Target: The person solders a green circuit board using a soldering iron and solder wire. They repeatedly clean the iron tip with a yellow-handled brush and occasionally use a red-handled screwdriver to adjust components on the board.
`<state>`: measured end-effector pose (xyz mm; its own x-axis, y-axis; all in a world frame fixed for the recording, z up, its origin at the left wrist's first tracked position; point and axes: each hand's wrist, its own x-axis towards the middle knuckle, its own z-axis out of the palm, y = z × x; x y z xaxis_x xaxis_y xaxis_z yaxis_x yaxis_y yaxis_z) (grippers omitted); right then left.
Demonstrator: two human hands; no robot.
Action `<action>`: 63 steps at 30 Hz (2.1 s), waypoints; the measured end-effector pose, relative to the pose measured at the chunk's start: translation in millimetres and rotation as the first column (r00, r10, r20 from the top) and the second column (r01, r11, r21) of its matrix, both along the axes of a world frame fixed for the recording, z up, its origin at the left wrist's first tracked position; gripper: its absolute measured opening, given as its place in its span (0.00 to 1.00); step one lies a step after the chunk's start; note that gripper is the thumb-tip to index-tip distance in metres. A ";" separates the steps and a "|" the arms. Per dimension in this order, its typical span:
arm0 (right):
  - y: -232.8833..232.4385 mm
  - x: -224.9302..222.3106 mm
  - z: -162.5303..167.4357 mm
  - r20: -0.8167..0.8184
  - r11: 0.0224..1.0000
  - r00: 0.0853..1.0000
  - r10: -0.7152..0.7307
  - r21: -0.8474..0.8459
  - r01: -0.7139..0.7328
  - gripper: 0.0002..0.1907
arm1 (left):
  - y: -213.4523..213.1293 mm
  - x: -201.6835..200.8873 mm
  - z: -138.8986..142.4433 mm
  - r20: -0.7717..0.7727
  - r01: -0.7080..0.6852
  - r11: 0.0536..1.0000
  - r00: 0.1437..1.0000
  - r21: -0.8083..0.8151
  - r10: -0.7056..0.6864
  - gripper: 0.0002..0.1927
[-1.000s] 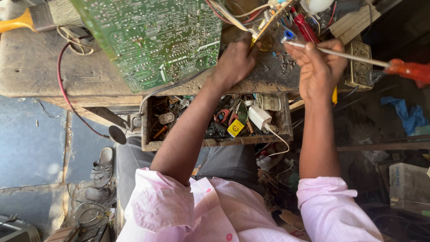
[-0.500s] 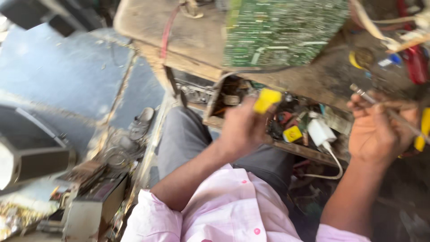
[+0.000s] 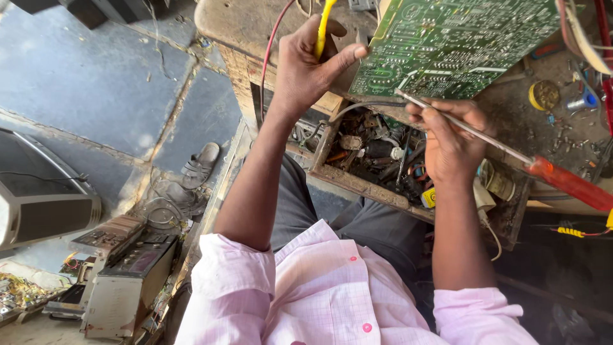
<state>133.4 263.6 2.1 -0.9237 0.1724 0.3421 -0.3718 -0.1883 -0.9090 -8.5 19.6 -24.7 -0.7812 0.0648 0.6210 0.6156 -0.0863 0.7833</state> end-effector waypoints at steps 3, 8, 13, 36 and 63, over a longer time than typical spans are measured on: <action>-4.8 -6.0 -2.1 0.004 1.000 1.000 -0.001 0.012 0.001 0.06 | -3.8 4.3 7.9 0.095 0.033 0.998 0.995 -0.057 -0.027 0.26; -5.4 -11.1 -0.2 0.043 0.998 0.998 -0.037 0.055 0.035 0.07 | -6.6 5.1 14.4 0.093 0.030 0.996 0.995 -0.082 -0.023 0.27; -5.6 -15.2 2.1 0.061 1.000 0.998 -0.024 0.017 0.023 0.06 | -6.0 2.5 10.4 0.074 0.015 0.994 0.997 -0.105 -0.007 0.28; -10.1 -16.7 5.6 0.085 1.000 0.996 -0.007 0.009 0.006 0.06 | -4.9 -0.2 4.7 0.057 0.015 0.993 0.998 -0.119 -0.008 0.29; -13.6 -16.6 10.6 0.137 0.999 0.990 -0.035 -0.017 0.037 0.04 | -4.2 0.6 5.9 0.079 0.011 0.993 0.997 -0.117 -0.001 0.30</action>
<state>116.8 250.0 12.7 -0.9546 0.2118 0.2093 -0.2513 -0.1955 -0.9480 -7.9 15.4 -18.7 -0.8265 0.1384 0.5456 0.5515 0.0054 0.8341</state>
